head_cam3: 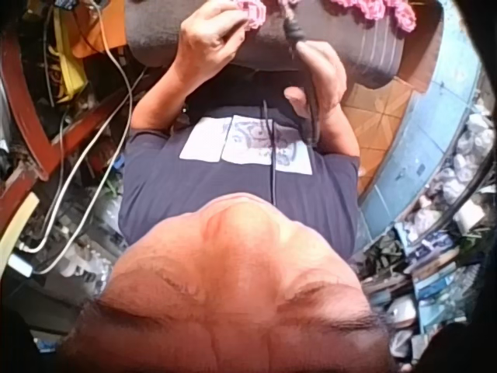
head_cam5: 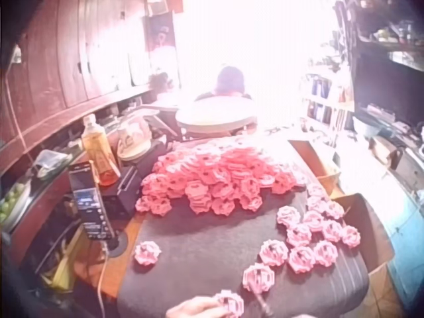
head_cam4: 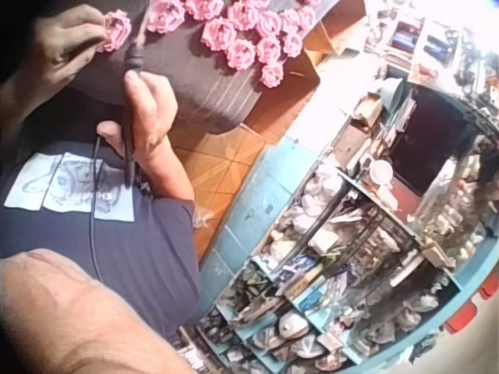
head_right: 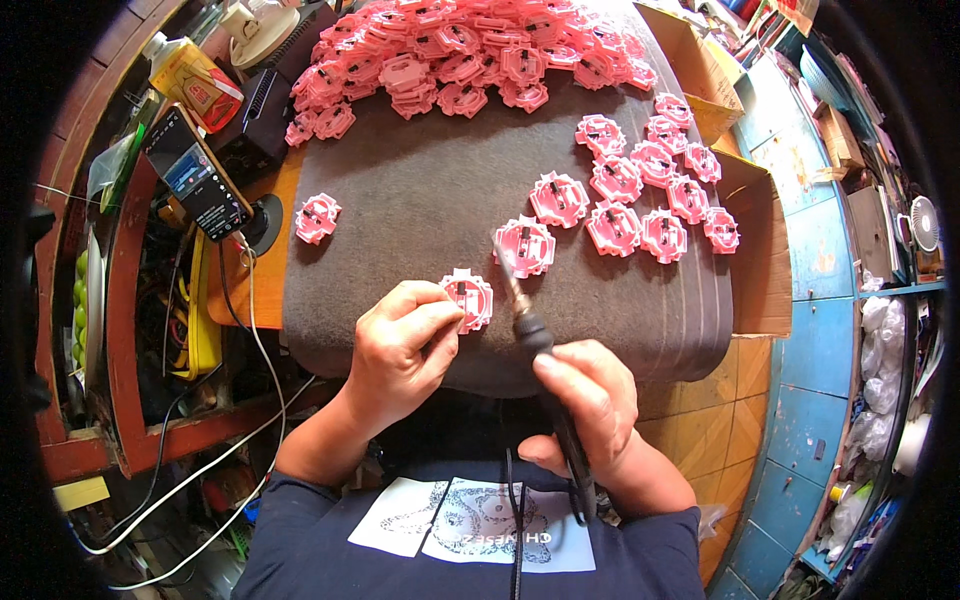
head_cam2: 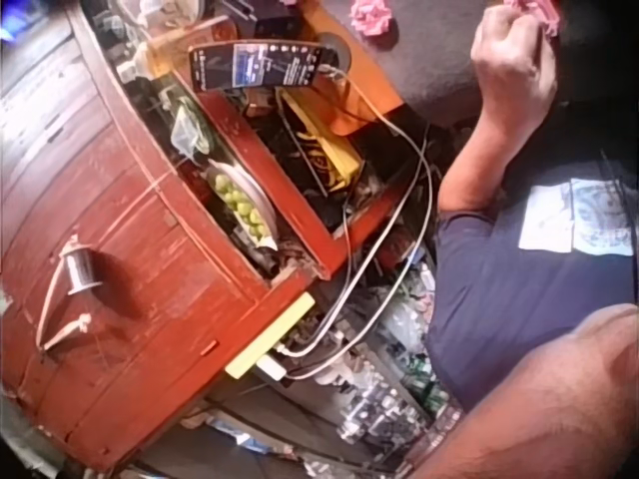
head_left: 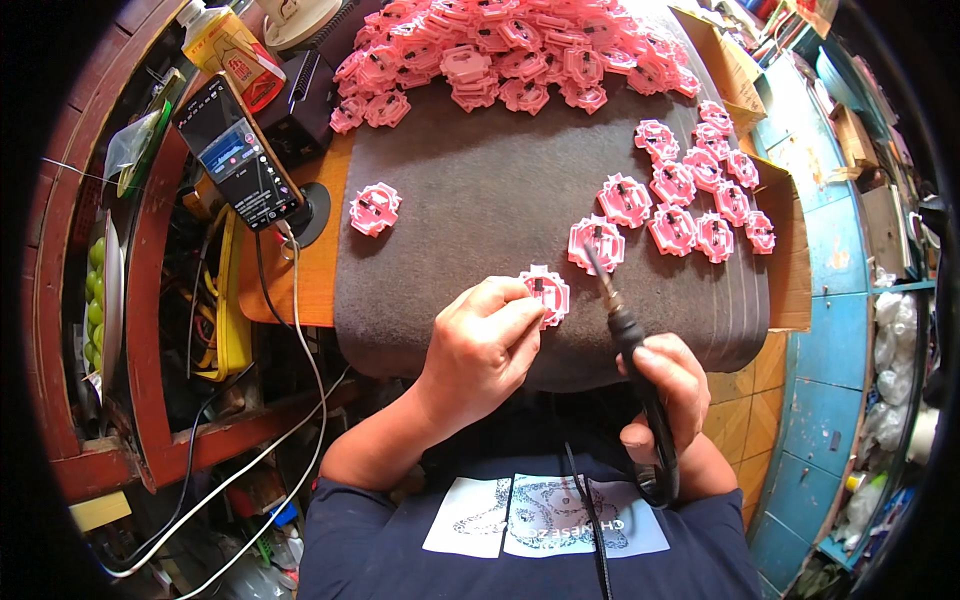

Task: The person uses a soldering iron to apply heat to small pink plastic components on a workbench. They pick up each piece, apply the soldering iron to specific points, and place the finished pieces into a cardboard box. The process is repeated for multiple components throughout the clip.

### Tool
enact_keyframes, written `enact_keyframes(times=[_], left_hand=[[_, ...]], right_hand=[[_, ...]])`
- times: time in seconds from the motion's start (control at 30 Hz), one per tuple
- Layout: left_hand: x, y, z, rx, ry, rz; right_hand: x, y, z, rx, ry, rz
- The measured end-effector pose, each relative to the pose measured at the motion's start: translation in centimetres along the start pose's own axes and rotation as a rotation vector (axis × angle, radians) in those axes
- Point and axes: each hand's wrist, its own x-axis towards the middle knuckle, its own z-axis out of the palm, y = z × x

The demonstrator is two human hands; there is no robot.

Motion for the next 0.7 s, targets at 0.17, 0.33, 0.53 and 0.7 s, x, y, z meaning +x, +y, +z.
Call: enact_keyframes(times=[0.17,0.33,0.53,0.7], left_hand=[[0.1,0.5,-0.1,0.04,-0.027,-0.005],[0.0,0.6,-0.2,0.063,-0.037,0.006],[0.0,0.6,-0.3,0.074,-0.037,0.022],[-0.1,0.6,-0.2,0.068,-0.04,0.008]], right_hand=[[0.7,-1.1,-0.6,-0.052,-0.031,-0.086],[1.0,-1.4,-0.6,-0.051,-0.043,-0.098],[1.0,-1.5,-0.5,-0.051,-0.036,-0.101],[1.1,-1.5,-0.4,-0.053,-0.049,-0.103]])
